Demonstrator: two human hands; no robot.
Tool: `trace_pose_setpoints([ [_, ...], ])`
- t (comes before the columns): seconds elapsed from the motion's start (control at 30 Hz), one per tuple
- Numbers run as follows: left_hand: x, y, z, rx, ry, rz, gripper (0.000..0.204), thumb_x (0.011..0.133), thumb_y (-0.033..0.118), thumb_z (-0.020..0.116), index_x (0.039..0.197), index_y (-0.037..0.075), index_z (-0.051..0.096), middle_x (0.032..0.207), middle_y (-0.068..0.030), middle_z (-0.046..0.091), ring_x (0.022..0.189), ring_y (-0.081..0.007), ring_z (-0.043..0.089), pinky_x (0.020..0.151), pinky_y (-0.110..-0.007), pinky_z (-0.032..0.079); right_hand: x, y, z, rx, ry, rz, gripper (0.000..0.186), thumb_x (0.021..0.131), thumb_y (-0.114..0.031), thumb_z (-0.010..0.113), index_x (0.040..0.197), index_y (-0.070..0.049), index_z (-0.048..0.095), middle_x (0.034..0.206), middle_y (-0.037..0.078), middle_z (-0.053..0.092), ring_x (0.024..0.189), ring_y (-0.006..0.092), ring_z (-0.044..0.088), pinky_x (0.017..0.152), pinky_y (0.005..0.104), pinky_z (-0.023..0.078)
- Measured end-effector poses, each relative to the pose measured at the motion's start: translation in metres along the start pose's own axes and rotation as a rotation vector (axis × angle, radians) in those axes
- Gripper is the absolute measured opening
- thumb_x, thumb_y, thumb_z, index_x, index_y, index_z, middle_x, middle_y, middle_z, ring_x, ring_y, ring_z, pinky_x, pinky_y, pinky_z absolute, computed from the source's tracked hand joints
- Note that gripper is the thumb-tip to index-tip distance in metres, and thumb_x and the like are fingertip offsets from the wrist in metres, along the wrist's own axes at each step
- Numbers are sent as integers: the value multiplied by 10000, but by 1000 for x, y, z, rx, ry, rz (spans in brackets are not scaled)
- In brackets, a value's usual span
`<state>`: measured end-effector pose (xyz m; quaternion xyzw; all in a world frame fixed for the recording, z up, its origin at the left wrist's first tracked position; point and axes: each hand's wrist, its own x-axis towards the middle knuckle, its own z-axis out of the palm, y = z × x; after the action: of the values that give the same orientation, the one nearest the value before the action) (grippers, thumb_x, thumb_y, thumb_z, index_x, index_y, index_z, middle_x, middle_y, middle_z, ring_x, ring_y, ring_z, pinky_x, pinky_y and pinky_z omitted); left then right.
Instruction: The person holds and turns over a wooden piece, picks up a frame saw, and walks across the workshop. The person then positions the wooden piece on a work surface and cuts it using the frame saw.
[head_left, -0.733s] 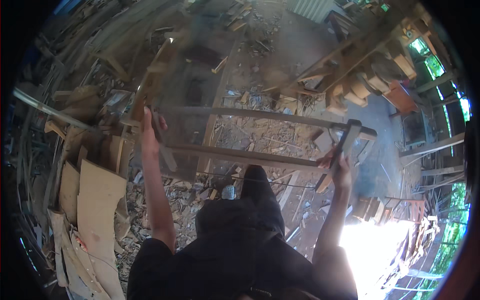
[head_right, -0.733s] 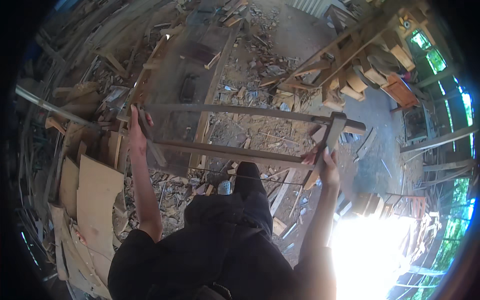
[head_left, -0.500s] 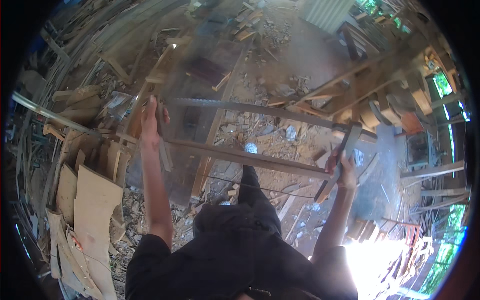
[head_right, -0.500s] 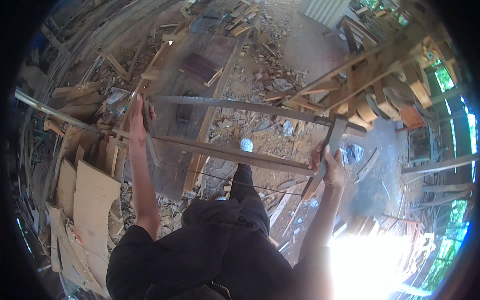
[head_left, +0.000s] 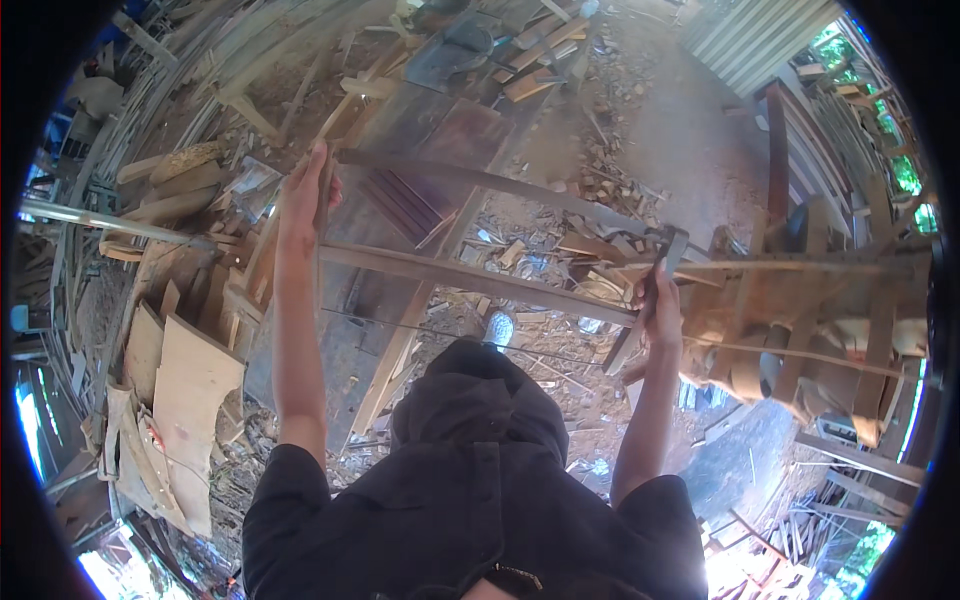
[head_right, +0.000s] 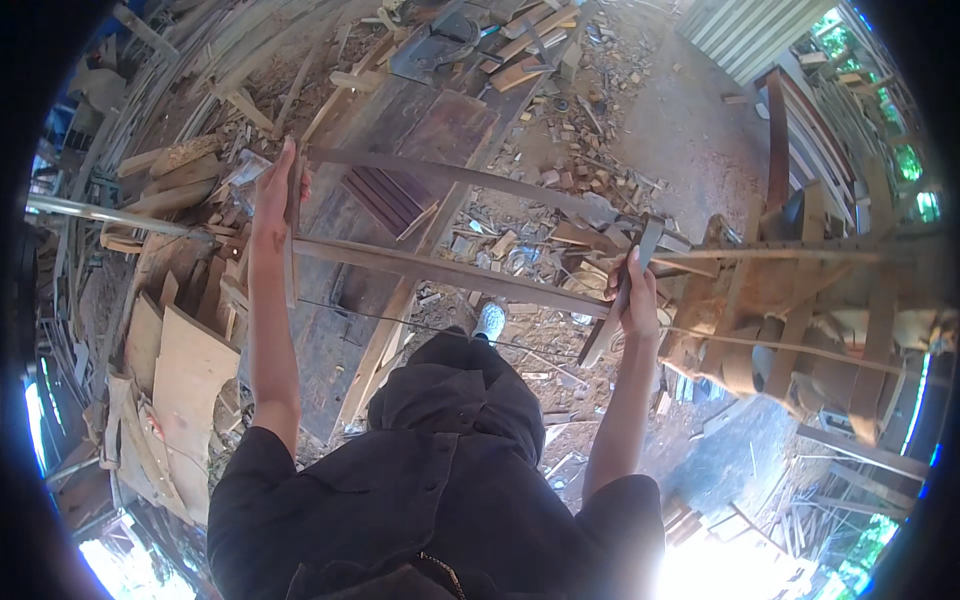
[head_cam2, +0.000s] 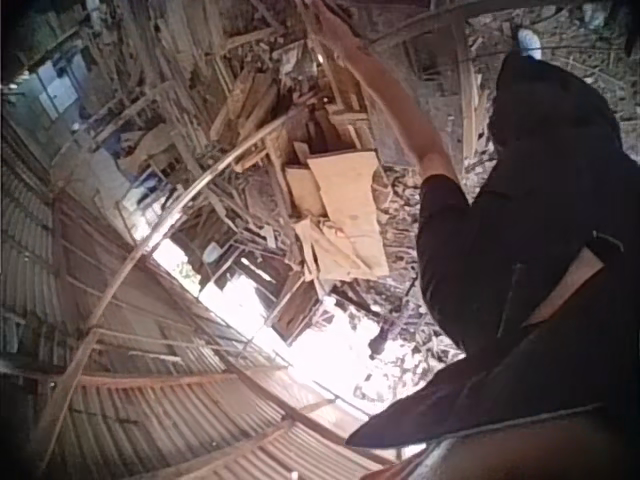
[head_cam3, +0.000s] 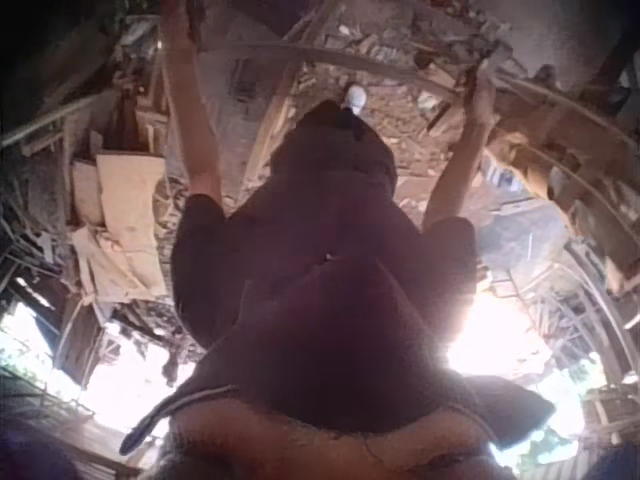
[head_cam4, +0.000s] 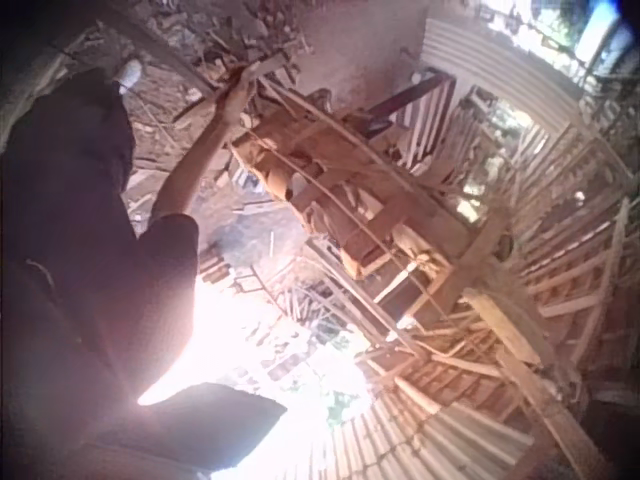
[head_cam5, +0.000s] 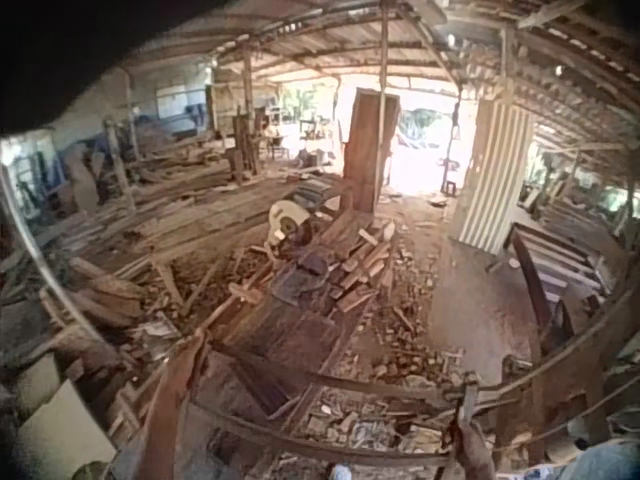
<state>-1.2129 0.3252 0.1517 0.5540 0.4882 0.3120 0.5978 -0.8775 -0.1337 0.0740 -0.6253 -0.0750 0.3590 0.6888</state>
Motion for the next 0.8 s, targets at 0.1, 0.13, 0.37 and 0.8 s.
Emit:
trace_pose_setpoints([
  [0.1,38,9,22,-1,23,-41,510,972,552,669,926,44,701,702,-35,628,579,-123,598,555,-270,472,43,-18,-9,15,-42,85,451,1046,-518,555,888,-96,542,679,27,499,569,141,478,541,302,398],
  [0.13,53,11,28,-3,35,-47,510,972,552,669,926,44,701,702,-35,628,579,-123,598,555,-270,472,57,-23,-13,115,-158,80,425,1050,-478,565,890,-85,542,674,35,513,563,149,494,533,296,415],
  [0.37,175,28,65,-111,-173,33,511,984,577,633,965,68,677,762,-32,655,627,-119,614,608,-262,495,125,-69,12,257,-371,-39,411,1055,-460,566,877,-92,521,643,0,452,522,115,429,470,270,360],
  [0.8,308,51,114,-283,-227,93,559,1050,549,524,1145,28,701,1006,-83,741,905,-166,703,907,-335,559,160,-213,123,28,-385,-261,490,983,-540,626,899,-85,465,615,-22,411,480,79,370,439,242,325],
])
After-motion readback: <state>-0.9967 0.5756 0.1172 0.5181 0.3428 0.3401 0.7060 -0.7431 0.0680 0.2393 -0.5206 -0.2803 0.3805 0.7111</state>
